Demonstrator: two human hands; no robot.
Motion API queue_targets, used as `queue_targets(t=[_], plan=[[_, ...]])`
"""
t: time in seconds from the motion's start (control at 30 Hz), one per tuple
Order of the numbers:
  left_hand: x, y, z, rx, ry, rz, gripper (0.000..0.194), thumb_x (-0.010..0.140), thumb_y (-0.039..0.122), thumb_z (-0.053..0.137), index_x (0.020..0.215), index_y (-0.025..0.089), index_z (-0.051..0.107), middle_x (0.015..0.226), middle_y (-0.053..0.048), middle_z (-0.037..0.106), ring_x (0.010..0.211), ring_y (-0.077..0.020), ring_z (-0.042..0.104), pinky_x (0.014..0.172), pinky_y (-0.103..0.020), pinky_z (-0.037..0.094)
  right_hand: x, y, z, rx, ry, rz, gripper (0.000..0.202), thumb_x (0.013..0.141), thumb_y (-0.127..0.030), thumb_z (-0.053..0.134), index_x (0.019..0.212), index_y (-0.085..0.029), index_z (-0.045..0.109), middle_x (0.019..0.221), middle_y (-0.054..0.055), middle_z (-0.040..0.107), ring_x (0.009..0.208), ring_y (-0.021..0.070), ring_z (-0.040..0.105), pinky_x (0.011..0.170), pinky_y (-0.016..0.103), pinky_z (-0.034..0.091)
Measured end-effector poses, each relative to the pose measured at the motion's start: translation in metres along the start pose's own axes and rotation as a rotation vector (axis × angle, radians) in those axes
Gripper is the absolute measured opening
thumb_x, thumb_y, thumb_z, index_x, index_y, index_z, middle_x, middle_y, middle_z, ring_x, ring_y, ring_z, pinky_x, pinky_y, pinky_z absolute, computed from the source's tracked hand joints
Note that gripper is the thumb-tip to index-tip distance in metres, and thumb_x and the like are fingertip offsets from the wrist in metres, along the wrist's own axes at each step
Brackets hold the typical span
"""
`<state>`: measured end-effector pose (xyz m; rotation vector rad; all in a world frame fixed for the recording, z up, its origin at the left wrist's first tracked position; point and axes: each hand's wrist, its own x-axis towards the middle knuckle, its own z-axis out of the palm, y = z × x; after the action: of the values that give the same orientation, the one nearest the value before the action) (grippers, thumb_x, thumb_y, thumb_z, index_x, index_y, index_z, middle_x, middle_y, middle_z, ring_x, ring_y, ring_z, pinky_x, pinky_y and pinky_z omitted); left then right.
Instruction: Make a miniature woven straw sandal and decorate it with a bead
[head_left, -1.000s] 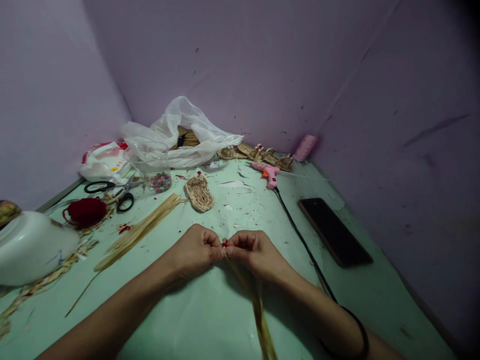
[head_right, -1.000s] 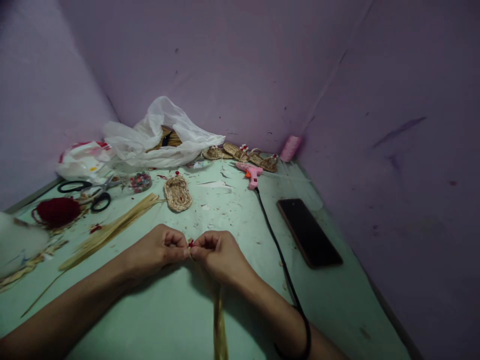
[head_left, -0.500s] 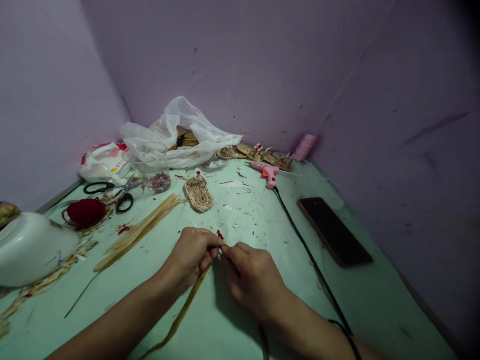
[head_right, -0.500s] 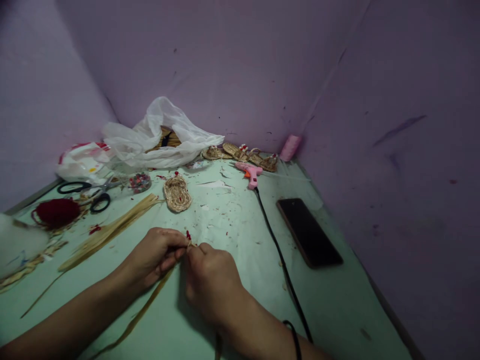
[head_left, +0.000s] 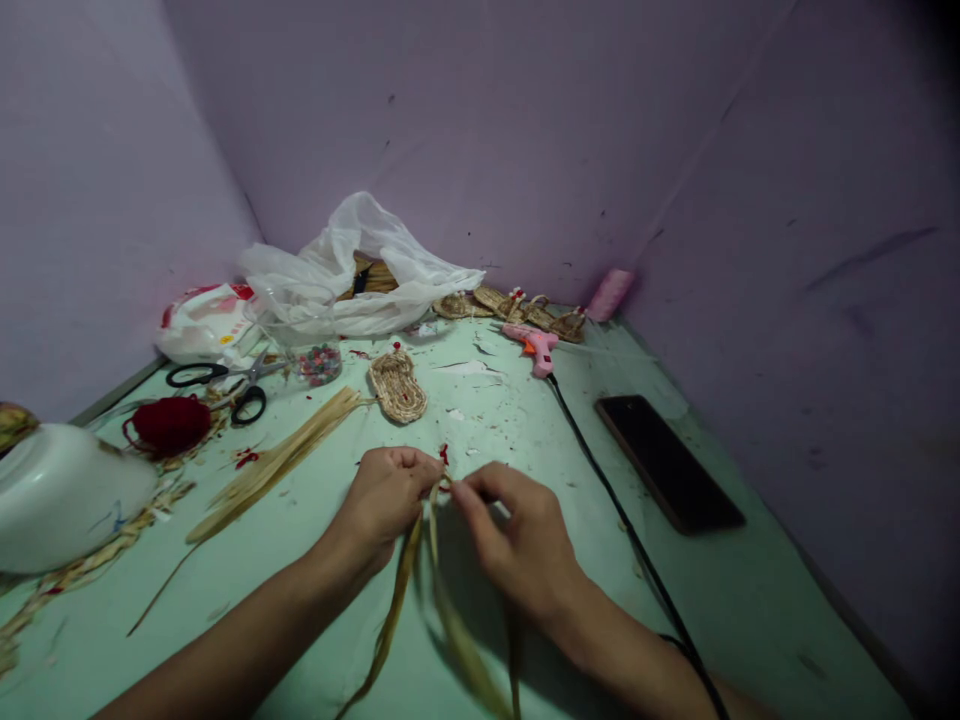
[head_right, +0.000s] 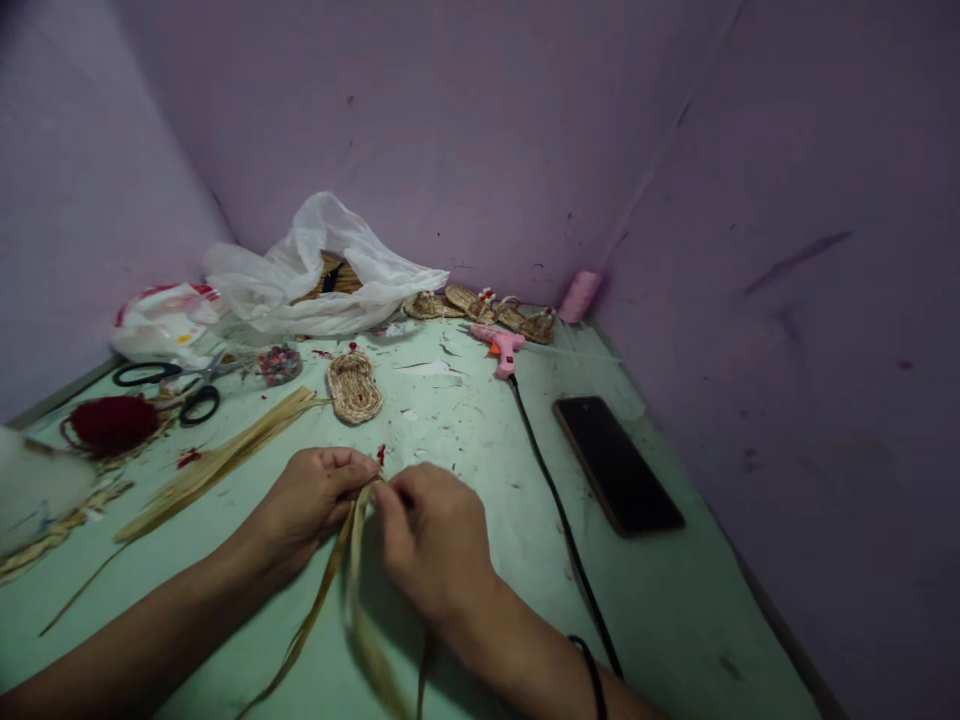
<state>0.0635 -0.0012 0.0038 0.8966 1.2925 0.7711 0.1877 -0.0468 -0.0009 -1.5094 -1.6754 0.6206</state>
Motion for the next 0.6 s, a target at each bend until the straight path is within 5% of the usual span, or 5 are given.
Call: queue_targets(t=[0.1, 0.2, 0.33, 0.6], plan=[[-0.001, -0.002, -0.001, 0.003, -0.078, -0.015, 0.019, 0.054, 0.028, 0.063, 0.049, 0.015, 0.05, 0.035, 0.006, 0.044, 0.032, -0.0041, 0.033, 0.036, -0.018, 0.023, 0.013, 0.002, 0.0, 0.563, -0.075, 0.416, 0.01, 0.072, -0.027, 0.054, 0.073, -0.017, 0.054, 0.066, 0.002, 0.058, 0.06, 0.0135, 0.055, 0.057, 0.026, 0.042], [-0.001, -0.006, -0.001, 0.104, -0.162, 0.025, 0.02, 0.057, 0.031, 0.06, 0.05, 0.015, 0.051, 0.041, 0.002, 0.05, 0.039, -0.008, 0.04, 0.041, -0.021, 0.029, 0.019, 0.005, 0.002, 0.879, -0.282, 0.635, 0.011, 0.068, -0.026, 0.057, 0.072, -0.016, 0.052, 0.056, -0.002, 0.054, 0.044, 0.0084, 0.046, 0.045, 0.021, 0.035], [0.0, -0.009, -0.003, 0.327, -0.121, 0.134, 0.018, 0.057, 0.031, 0.057, 0.051, 0.014, 0.052, 0.044, 0.004, 0.045, 0.044, -0.008, 0.036, 0.044, -0.021, 0.027, 0.018, 0.009, 0.003, 0.719, -0.296, 0.615, 0.02, 0.065, -0.025, 0.062, 0.053, -0.015, 0.05, 0.04, -0.007, 0.039, 0.036, 0.003, 0.027, 0.038, 0.019, 0.017], [-0.001, 0.008, -0.01, 0.585, -0.221, 0.194, 0.019, 0.061, 0.029, 0.053, 0.051, 0.013, 0.057, 0.043, 0.004, 0.042, 0.044, -0.0089, 0.034, 0.045, -0.022, 0.025, 0.021, 0.015, 0.005, 0.602, -0.141, 0.561, 0.013, 0.059, -0.015, 0.062, 0.049, -0.014, 0.054, 0.045, -0.004, 0.05, 0.043, 0.0057, 0.039, 0.045, 0.021, 0.028]])
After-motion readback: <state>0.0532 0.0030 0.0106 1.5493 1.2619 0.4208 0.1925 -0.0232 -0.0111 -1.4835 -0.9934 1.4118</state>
